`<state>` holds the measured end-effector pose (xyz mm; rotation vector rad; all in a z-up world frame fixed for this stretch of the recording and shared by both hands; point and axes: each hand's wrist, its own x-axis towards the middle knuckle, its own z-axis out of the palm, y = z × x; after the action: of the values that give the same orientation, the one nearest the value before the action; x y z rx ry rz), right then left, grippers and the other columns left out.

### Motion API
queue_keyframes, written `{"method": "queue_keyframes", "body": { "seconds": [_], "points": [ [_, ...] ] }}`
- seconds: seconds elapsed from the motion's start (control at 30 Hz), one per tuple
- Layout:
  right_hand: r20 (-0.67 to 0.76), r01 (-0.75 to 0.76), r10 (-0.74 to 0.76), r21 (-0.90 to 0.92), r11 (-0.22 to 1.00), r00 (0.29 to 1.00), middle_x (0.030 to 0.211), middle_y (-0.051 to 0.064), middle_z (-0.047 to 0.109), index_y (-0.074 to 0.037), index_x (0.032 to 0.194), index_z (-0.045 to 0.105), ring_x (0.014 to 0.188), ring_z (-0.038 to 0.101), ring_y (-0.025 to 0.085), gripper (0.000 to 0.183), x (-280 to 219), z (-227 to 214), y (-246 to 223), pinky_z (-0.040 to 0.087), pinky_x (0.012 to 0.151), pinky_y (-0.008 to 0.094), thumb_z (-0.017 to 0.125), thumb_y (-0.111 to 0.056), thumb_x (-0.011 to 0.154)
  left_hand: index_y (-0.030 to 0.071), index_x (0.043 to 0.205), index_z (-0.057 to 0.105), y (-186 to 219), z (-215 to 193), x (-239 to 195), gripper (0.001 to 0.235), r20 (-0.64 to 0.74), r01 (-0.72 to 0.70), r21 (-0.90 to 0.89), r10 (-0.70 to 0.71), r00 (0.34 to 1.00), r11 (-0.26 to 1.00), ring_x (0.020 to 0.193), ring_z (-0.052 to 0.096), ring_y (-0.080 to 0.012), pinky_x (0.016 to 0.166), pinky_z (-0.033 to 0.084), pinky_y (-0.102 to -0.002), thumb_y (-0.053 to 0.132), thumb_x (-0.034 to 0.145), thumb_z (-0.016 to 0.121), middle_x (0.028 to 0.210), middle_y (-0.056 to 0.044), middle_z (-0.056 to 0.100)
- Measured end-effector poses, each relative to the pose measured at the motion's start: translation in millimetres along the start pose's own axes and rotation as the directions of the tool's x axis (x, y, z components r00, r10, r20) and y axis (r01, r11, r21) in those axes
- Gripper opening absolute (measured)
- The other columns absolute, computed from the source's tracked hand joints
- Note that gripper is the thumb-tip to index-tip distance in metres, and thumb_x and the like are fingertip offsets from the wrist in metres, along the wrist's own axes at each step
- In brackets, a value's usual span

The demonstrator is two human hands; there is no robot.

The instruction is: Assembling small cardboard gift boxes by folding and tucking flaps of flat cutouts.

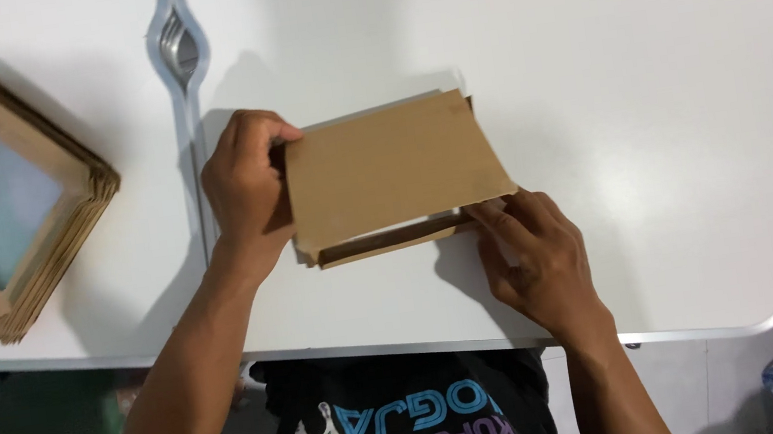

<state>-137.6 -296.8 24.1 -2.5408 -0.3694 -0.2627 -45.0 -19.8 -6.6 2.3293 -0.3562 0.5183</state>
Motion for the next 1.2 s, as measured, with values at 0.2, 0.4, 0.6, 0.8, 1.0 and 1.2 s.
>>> {"method": "queue_keyframes", "body": {
  "seconds": [0.2,0.4,0.6,0.8,1.0,1.2],
  "points": [
    [-0.067,0.008,-0.014,-0.090,0.996,0.998,0.097,0.014,0.071,-0.011,0.113,0.080,0.074,0.068,0.030,0.032,-5,11,1,0.053,0.055,0.033,0.084,-0.015,0.082,0.013,0.106,0.063,-1,-12,-5,0.019,0.088,-0.048,0.037,0.045,0.995,0.998,0.085,0.070,-0.0253,0.069,0.058,-0.036,0.005,0.095,0.076,0.094,-0.001,0.063],
    [-0.096,0.010,-0.023,-0.136,0.991,0.995,0.103,0.019,0.073,-0.008,0.111,0.078,0.074,0.070,0.033,0.027,1,18,-6,0.054,0.052,0.036,0.083,-0.004,0.084,0.004,0.107,0.063,3,-28,-1,0.034,0.187,-0.082,-0.126,0.105,0.977,0.989,0.085,0.069,-0.0347,0.072,0.059,-0.042,-0.004,0.081,0.083,0.096,-0.010,0.064],
    [-0.107,0.025,-0.043,-0.161,0.987,0.993,0.110,0.020,0.074,-0.010,0.112,0.081,0.072,0.068,0.030,0.029,5,23,-17,0.054,0.053,0.036,0.081,-0.003,0.084,0.005,0.111,0.059,3,-18,-18,0.044,0.125,0.079,-0.101,-0.067,0.990,0.992,0.084,0.071,-0.0381,0.070,0.060,-0.045,-0.006,0.077,0.084,0.103,-0.011,0.062],
    [-0.110,0.040,-0.056,-0.145,0.989,0.992,0.112,0.024,0.073,-0.009,0.110,0.081,0.072,0.068,0.033,0.029,5,24,-15,0.054,0.053,0.038,0.077,0.003,0.085,0.000,0.117,0.061,12,-20,-17,0.043,0.171,0.296,-0.221,-0.262,0.950,0.929,0.090,0.071,-0.0434,0.071,0.061,-0.047,-0.010,0.078,0.076,0.102,-0.017,0.064],
    [-0.069,0.010,-0.020,-0.155,0.988,0.997,0.119,0.020,0.073,-0.015,0.122,0.079,0.075,0.068,0.030,0.040,3,25,-13,0.056,0.056,0.037,0.080,-0.005,0.084,0.002,0.126,0.060,9,-25,-26,0.051,0.236,0.262,-0.224,-0.209,0.949,0.939,0.094,0.072,-0.0458,0.070,0.063,-0.048,-0.007,0.079,0.079,0.117,-0.018,0.064],
    [-0.073,-0.095,0.088,-0.105,0.990,0.993,0.095,0.012,0.072,-0.003,0.120,0.067,0.074,0.068,0.029,0.037,-7,31,0,0.055,0.057,0.035,0.083,-0.018,0.090,0.000,0.143,0.052,11,-42,-21,0.074,0.451,0.242,-0.248,-0.110,0.886,0.938,0.106,0.066,-0.0552,0.074,0.063,-0.056,-0.010,0.072,0.071,0.142,-0.027,0.053]
  ]
}}
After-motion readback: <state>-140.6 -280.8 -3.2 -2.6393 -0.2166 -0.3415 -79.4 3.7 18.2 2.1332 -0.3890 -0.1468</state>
